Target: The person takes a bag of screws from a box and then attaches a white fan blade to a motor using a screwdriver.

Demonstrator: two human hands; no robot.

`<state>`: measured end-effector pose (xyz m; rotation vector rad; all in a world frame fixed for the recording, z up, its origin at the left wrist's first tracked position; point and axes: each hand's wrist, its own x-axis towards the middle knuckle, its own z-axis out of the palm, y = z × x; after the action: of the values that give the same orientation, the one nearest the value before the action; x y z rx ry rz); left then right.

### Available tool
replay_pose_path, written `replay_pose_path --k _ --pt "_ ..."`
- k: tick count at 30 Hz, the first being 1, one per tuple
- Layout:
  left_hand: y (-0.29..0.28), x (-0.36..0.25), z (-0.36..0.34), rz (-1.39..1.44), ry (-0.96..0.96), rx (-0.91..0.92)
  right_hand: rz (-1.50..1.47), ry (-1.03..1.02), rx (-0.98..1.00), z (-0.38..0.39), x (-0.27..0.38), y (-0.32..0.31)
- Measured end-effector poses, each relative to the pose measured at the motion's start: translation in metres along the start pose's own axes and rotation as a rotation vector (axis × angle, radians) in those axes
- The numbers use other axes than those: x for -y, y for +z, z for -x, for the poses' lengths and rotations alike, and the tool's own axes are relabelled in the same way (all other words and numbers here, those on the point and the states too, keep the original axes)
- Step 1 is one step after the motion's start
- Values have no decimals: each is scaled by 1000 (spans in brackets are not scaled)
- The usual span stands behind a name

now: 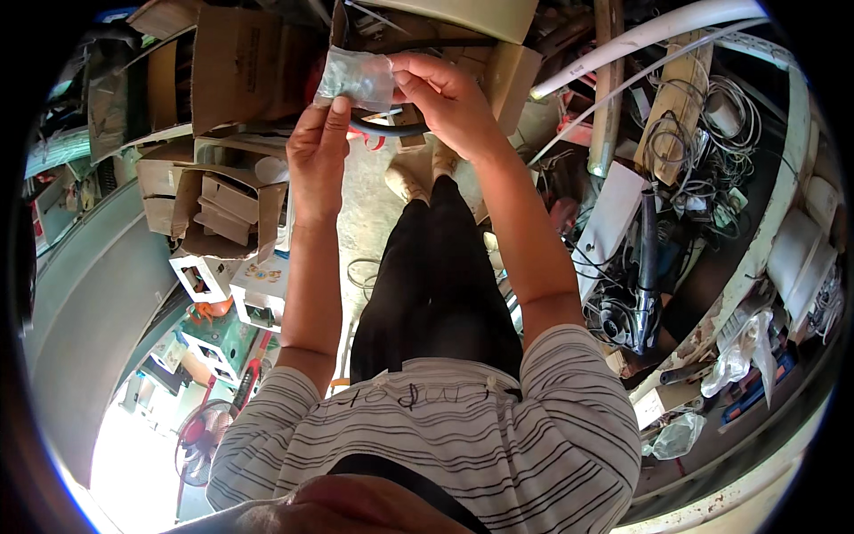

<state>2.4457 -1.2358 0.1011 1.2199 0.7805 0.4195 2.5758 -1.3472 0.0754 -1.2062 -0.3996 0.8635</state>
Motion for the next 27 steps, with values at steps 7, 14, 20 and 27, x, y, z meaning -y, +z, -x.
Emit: replay_pose_path --k 7,14,20,27 --pt "2 -9 3 -120 14 -17 86 139 96 2 17 -1" --pt "7 0 9 14 -109 23 83 87 -4 14 8 1" --pt "5 18 6 318 -307 110 224 -7 -120 22 3 4" --pt "15 25 5 417 -386 89 410 -131 -254 26 -1 5"
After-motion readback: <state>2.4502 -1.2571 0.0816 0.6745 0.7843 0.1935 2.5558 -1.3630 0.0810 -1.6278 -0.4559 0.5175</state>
